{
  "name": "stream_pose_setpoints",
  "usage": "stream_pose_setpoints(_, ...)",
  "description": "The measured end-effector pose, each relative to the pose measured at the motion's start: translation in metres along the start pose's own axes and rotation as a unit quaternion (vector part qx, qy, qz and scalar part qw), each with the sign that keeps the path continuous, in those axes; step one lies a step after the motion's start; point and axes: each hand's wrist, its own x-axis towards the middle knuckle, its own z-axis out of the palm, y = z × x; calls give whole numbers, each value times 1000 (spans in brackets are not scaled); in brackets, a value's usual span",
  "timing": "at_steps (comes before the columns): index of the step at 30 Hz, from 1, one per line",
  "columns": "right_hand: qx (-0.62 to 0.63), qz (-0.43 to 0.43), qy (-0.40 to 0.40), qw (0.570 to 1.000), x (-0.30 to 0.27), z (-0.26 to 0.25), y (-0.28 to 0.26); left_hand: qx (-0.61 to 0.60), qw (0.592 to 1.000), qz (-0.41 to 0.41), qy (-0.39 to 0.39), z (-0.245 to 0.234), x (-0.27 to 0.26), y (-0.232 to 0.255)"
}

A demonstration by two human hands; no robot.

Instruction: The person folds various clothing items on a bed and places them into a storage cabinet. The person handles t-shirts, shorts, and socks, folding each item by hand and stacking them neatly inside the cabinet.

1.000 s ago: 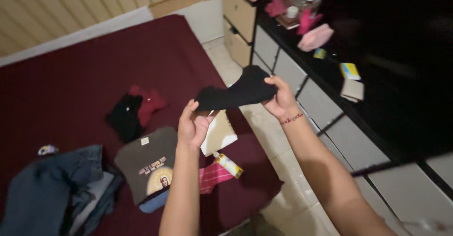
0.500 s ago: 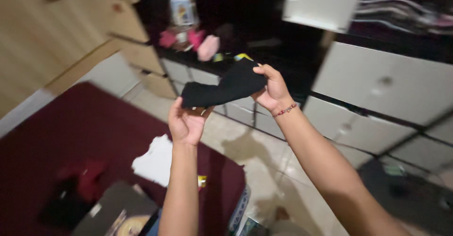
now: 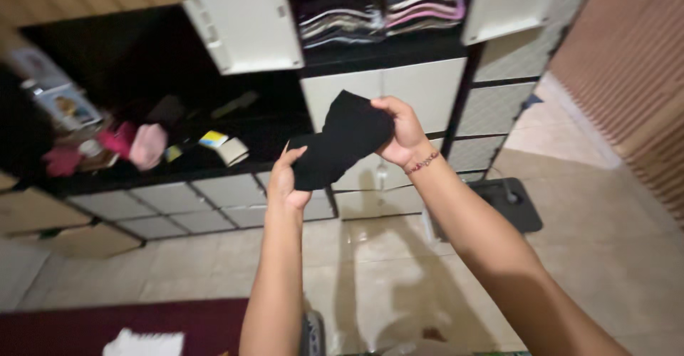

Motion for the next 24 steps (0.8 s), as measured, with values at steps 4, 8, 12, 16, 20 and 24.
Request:
stream_pose_setpoints(4,-6,-12,114,993,-37,-39,-51,31,998,19,42,54,34,-55)
stream_pose_setpoints(8,-2,8,135,991,-57,-85,-88,40,999,35,2,97,57,-94)
stream_pose_setpoints(12,-37,43,142,988,-69,-127,-115,60,998,9,-2,129,75,-122)
stream_pose_setpoints(16,-48,105,153,981,-71,-152,-133,80,997,4,-10,152,86,-135)
stream_pose_setpoints(20,1,80,127,989,-65,-160,-135,92,995,27,-33,160,97,-137)
stream_pose_setpoints(24,53,17,74,996,-48,-158,-140,94,991,65,-64,166,116,-129)
